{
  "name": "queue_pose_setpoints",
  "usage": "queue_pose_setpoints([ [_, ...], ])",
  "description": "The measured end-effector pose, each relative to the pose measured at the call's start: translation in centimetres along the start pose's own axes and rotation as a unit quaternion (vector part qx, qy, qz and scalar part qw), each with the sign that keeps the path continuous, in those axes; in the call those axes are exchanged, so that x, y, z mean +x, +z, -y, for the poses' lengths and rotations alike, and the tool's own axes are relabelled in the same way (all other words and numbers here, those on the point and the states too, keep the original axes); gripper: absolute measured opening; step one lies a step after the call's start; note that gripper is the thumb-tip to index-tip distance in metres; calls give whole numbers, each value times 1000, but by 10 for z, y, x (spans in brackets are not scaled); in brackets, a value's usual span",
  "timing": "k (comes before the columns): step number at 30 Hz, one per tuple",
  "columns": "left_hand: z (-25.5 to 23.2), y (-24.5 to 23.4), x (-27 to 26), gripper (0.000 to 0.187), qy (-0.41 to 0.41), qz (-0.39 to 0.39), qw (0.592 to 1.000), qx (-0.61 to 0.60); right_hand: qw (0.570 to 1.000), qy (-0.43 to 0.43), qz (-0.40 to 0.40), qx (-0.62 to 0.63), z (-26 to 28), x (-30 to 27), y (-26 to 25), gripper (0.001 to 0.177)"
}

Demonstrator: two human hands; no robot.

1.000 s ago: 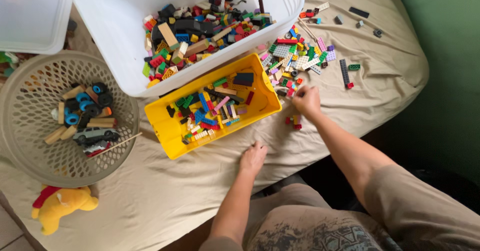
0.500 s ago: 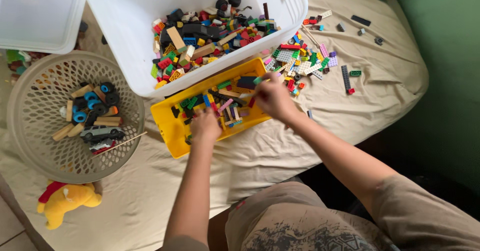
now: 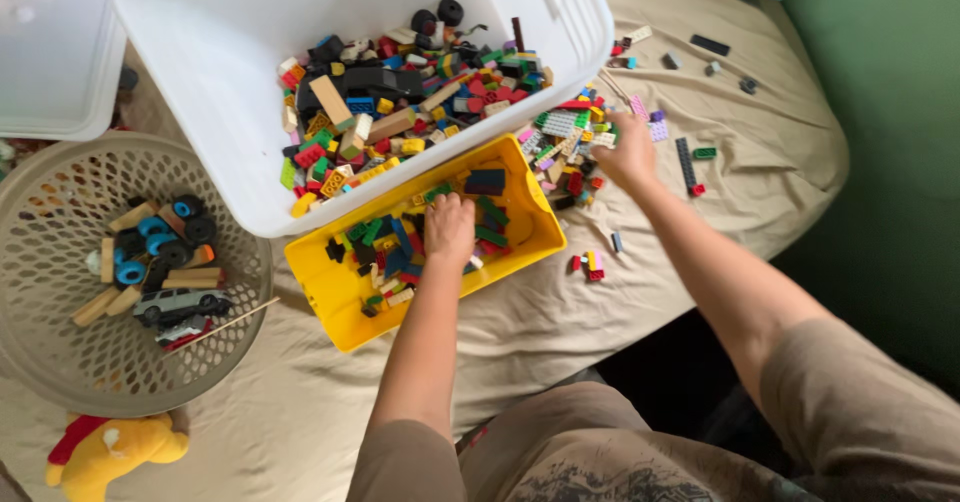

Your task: The person sorts plastic building blocks and other small toys into various bins and containers by hand while working on a bed.

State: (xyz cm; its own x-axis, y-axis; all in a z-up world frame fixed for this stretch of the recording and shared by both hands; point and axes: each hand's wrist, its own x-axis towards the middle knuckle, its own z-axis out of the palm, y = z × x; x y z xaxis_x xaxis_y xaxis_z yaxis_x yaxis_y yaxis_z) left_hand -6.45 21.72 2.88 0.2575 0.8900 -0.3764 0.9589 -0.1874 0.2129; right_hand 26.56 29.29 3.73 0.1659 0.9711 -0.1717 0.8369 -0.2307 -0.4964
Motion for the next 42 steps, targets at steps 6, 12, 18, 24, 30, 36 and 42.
queue_pose_setpoints([
  [6,14,-24,-24,13,-7,-71,990,-120,994,24,66,-89,12,33,20,127],
  [12,141,-111,-103,11,-174,62,966,-180,976,56,128,-166,71,20,27,123],
  [18,198,-193,-165,46,-291,94,952,34,982,61,110,-137,30,27,40,94],
  [24,110,-115,-121,55,-79,111,910,-392,997,47,26,-52,6,9,55,41],
  [30,61,-58,-47,46,-168,-28,883,-437,992,-33,-34,114,56,-15,-12,29],
  [36,70,-21,-19,29,-398,-9,878,-266,946,-258,1,195,158,-83,-21,29],
  [42,69,-11,-4,34,-429,-103,847,-298,944,-278,154,88,188,-116,-30,69],
])
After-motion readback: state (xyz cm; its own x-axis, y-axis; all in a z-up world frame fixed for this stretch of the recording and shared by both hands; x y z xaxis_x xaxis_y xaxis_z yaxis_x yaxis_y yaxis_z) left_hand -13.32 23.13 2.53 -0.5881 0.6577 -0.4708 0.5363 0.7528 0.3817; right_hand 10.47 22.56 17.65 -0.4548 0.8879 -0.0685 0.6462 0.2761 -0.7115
